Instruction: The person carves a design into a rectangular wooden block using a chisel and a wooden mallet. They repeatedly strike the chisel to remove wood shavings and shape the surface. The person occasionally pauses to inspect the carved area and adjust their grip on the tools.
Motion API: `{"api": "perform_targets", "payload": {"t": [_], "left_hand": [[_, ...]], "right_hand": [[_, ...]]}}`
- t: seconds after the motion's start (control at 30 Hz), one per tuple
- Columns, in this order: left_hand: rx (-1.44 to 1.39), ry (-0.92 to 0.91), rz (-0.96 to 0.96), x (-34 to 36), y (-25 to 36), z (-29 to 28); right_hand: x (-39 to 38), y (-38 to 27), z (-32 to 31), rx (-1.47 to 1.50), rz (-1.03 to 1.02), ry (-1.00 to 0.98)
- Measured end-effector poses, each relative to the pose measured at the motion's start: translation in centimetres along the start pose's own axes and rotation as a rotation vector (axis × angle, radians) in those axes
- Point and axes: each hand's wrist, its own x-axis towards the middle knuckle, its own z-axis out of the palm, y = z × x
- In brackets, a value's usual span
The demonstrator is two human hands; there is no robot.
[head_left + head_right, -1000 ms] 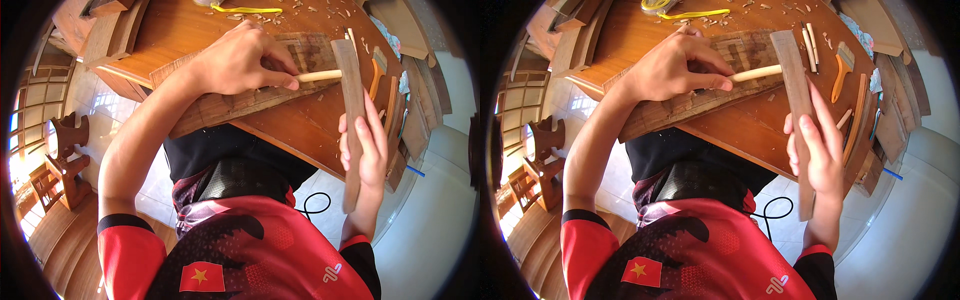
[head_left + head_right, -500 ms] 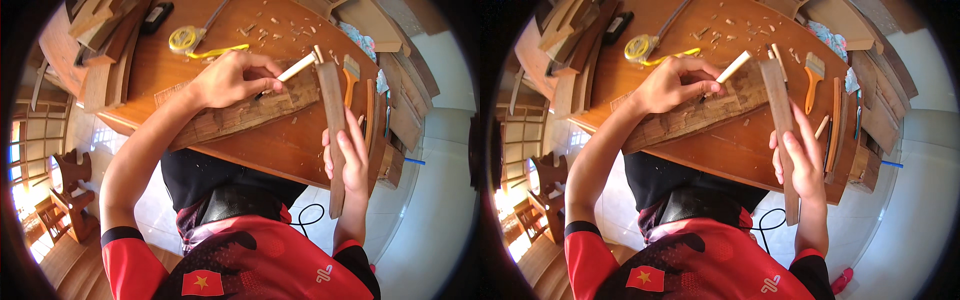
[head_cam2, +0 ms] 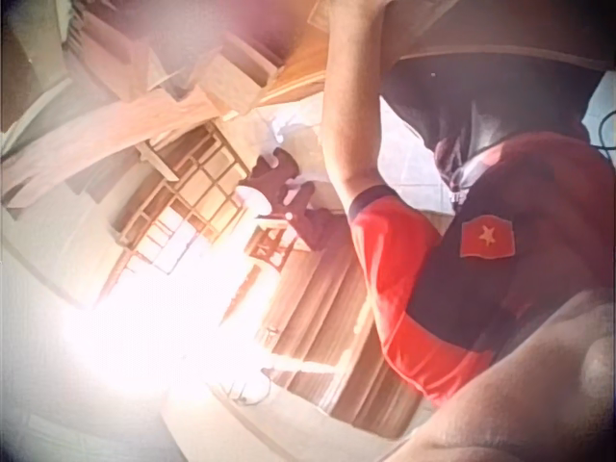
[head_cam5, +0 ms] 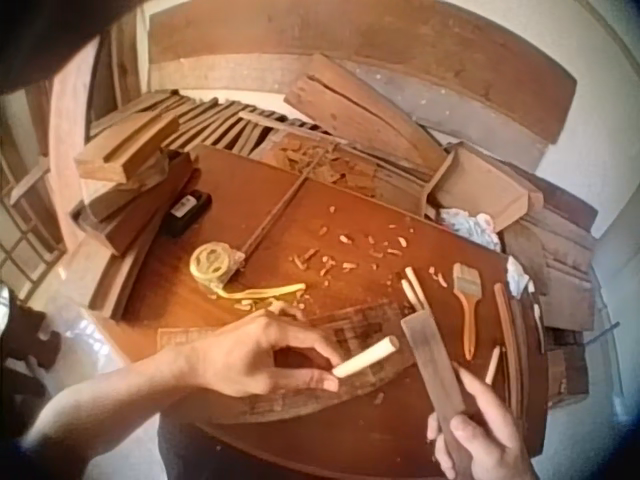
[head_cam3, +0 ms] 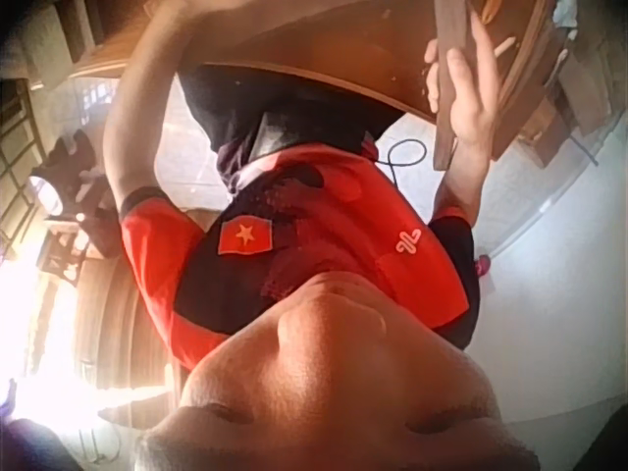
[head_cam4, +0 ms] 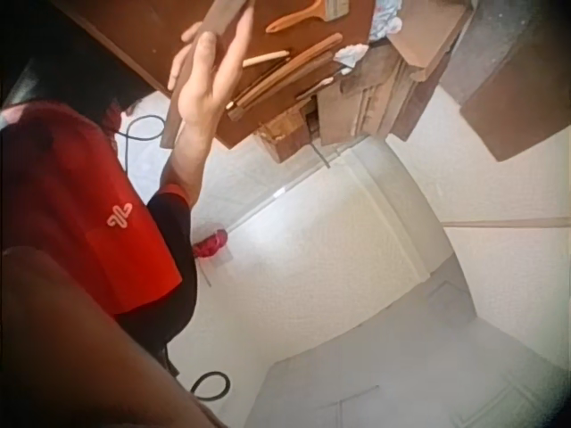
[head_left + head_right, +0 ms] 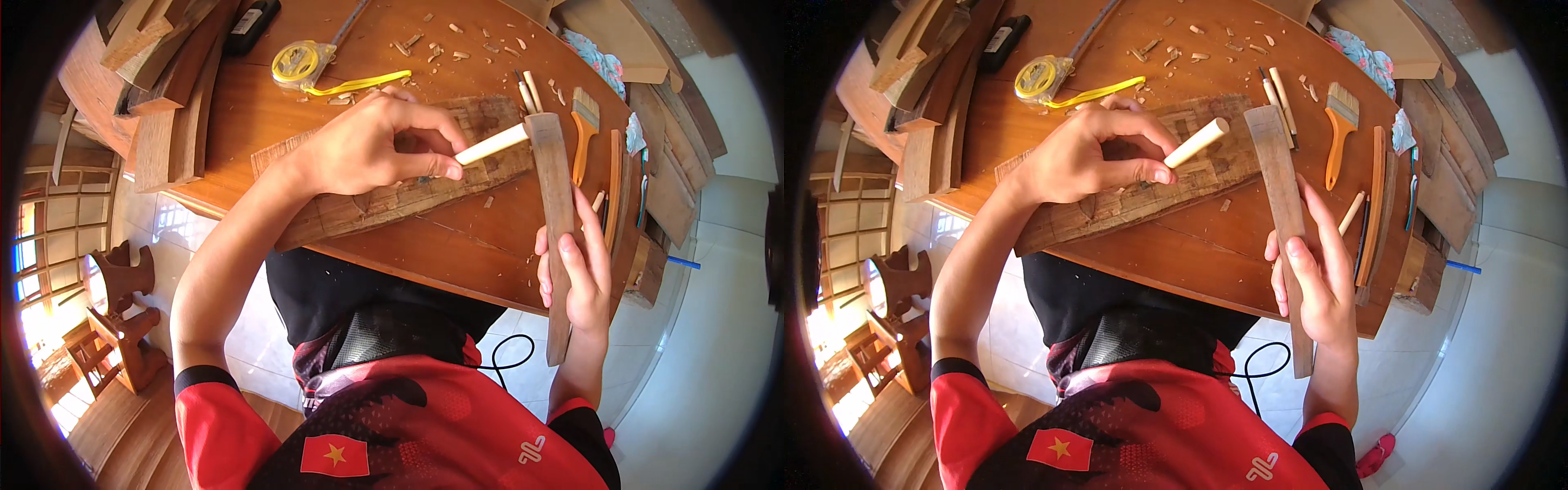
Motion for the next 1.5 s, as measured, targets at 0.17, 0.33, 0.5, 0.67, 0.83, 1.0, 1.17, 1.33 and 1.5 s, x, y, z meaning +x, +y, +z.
{"api": "perform_targets", "payload": {"t": [0.17, 0.33, 0.5, 0.67, 0.83, 1.0, 1.17, 1.33, 1.5], "left_hand": [[-0.112, 0.008, 0.033, -0.4, -0.6, 0.6], [-0.105, 0.014, 0.063, -0.5, -0.7, 0.3], [-0.101, 0.018, 0.042, -0.4, -1.2, 0.4], [-0.093, -0.025, -0.018, -0.5, -0.8, 0.3], [-0.096, -0.030, -0.042, -0.6, -0.8, 0.2], [-0.087, -0.054, -0.066, -0.8, -0.7, -0.2], [-0.031, -0.044, -0.032, -0.6, -0.6, 0.1], [-0.032, -0.059, -0.038, -0.4, -0.7, 0.1], [0.031, -0.031, 0.051, 0.0, -0.9, 0.4]], "right_hand": [[0.2, -0.3, 0.3, 0.007, -0.057, -0.020], [0.1, -1.0, 0.5, -0.029, -0.040, -0.045], [-0.2, -1.1, 0.6, -0.037, -0.062, -0.051], [-0.6, -1.7, 0.7, -0.044, -0.066, -0.089], [-0.4, -2.9, 0.9, -0.052, -0.063, -0.113], [-0.6, -3.7, 0.8, -0.053, -0.061, -0.067], [-0.6, -3.0, 0.3, -0.021, -0.045, -0.053], [-0.7, -1.8, 0.2, -0.056, -0.045, -0.109], [0.3, -1.8, 0.5, -0.025, -0.141, -0.077]]}}
